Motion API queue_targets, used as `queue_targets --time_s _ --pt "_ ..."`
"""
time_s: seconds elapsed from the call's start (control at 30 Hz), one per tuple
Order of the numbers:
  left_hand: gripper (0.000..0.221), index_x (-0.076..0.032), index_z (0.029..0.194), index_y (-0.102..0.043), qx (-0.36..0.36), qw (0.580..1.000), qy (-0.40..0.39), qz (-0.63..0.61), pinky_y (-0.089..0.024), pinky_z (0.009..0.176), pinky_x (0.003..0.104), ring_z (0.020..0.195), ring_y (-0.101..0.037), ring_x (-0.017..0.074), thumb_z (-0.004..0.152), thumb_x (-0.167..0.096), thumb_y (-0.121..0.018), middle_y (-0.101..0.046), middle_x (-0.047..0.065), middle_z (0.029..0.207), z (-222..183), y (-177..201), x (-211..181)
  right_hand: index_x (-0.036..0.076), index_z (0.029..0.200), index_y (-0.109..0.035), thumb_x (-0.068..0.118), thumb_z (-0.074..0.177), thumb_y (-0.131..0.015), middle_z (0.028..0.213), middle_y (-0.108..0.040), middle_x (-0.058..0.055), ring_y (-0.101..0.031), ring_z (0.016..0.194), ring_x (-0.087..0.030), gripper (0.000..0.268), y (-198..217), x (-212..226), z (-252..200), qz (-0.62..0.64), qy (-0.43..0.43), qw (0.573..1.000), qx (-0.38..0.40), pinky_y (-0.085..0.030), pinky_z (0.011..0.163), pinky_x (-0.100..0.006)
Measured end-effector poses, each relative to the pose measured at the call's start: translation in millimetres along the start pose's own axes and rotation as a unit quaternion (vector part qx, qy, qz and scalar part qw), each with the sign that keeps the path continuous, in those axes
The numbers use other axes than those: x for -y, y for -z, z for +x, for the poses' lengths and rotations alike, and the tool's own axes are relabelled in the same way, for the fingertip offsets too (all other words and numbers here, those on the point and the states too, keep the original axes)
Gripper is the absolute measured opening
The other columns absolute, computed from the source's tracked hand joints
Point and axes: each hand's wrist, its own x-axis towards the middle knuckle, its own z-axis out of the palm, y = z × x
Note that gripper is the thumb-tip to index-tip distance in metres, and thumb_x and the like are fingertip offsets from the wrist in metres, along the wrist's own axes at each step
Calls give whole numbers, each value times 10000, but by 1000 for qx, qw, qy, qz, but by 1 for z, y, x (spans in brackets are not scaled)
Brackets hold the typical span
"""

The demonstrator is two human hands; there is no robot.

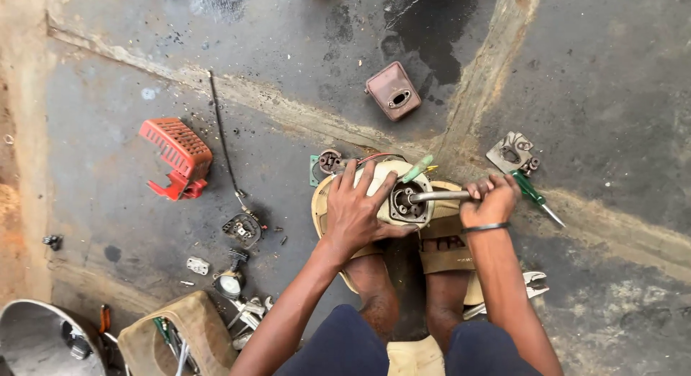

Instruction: The person sits on the floor repairing a brush cutter engine. They hold the engine housing between their feet, use an L-shaped wrench to loosen the flywheel nut, and use a screwdriver on the engine while working on the disassembled machine.

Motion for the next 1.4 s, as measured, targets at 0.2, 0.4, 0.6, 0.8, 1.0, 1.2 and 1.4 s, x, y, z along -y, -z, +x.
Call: queue_targets --time_s 0.2,0.4,0.6,0.8,1.0,1.2,1.4 --pt "1033 -155 1338 -673 -15 999 -30 7 -443 990 571 1282 -514 474 536 -795 -800 -575 225 1397 -8 2 2 225 1125 -442 -28 947 -519 693 -379 19 -338 514 -87 318 -46 2 10 -96 -59 989 98 -305 432 -243" --pt "988 -202 1329 -677 -10 996 -86 -16 -432 1070 571 1355 -506 460 557 -811 -780 -566 212 1442 -11 -8 3 258 1330 -478 66 956 -581 660 -302 94 -285 491 -29 433 -165 12 -77 -339 -129 859 361 -234 395 -198" --pt "875 -236 1262 -727 -22 996 -58 -59 -443 1026 575 1324 -500 499 573 -772 -788 -568 247 1438 -14 -17 28 170 1309 -483 155 1011 -639 974 -433 151 -435 682 -14 337 -218 -29 -96 -537 -1 618 575 -379 517 -212" --pt "701 -224 1193 -763 -21 993 -25 -110 -464 1031 570 1316 -522 496 690 -711 -795 -596 203 1399 -11 -3 28 271 1283 -465 172 968 -586 670 -346 45 -293 491 -49 352 -223 -32 -130 -535 -158 703 442 -254 408 -219" --pt "480 -202 1089 -793 -9 994 20 -106 -429 1030 578 1291 -532 474 824 -601 -753 -604 162 1401 3 -7 21 264 1215 -479 114 1022 -544 707 -386 45 -303 489 -32 253 -194 -31 -78 -386 -169 839 345 -256 404 -195" --pt "381 -263 1107 -807 30 990 3 -135 -383 978 504 1302 -515 385 797 -484 -791 -596 101 1413 19 2 27 241 1177 -461 113 1041 -535 717 -384 57 -306 512 -28 200 -198 -29 -74 -346 -214 850 335 -258 431 -188" --pt "338 -295 1039 -797 47 987 33 -148 -399 953 474 1337 -520 333 707 -241 -831 -616 39 1404 16 0 24 230 1176 -471 109 1027 -533 703 -374 59 -288 497 -28 202 -204 -19 -111 -380 -187 827 369 -230 413 -195"
